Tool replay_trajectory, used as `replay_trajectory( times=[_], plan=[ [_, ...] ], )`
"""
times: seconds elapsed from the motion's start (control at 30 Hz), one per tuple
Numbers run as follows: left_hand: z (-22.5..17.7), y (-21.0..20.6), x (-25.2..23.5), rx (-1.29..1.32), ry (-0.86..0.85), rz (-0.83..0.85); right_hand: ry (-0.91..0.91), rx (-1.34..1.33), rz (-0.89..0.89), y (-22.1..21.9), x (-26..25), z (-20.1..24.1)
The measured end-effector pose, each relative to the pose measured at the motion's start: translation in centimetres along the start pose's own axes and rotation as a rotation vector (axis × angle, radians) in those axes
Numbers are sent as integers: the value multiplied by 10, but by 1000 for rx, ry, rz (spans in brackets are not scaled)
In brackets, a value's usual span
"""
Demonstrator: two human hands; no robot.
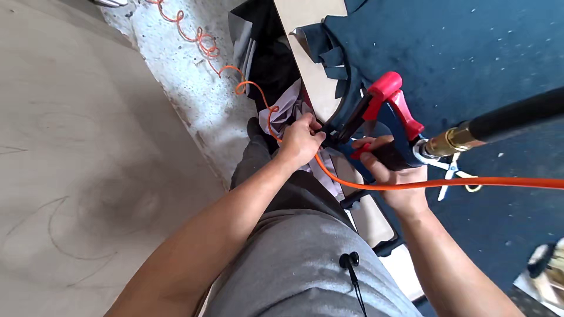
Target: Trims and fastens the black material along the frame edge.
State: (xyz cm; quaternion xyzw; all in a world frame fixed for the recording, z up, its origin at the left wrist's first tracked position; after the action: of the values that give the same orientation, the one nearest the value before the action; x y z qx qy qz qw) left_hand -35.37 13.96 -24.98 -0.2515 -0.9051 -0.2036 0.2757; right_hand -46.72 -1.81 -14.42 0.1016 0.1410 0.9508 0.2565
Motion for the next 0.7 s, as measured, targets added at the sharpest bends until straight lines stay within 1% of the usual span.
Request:
replay_trajectory(
  times=[0.17, 0.3, 0.37, 0.7],
  plan=[
    [-2, 0, -4, 4, -23, 13, 67, 53, -15, -7, -7, 3],
    [-2, 1, -4, -22, -42, 31, 115, 7, -83, -13, 6, -2],
    [-3, 1, -4, -19, -52, 41, 124, -27, -97, -15, 7, 0],
    [-3, 1, -1, -16, -84, 34, 151, 49, -136, -21, 12, 3]
  ],
)
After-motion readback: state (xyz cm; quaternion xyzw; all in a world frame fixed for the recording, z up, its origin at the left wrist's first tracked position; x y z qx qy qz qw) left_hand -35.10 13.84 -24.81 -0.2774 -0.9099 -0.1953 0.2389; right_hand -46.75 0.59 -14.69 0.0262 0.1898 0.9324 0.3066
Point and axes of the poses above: each hand's wrist, its own x-axis away from the middle knuckle, its own y-axis out of the back of the hand, z = x × y, the point moved 7 cm from there along -x, towards the middle knuckle, and after that the axes turned 9 degrees about -z, right-handed, at the moved point
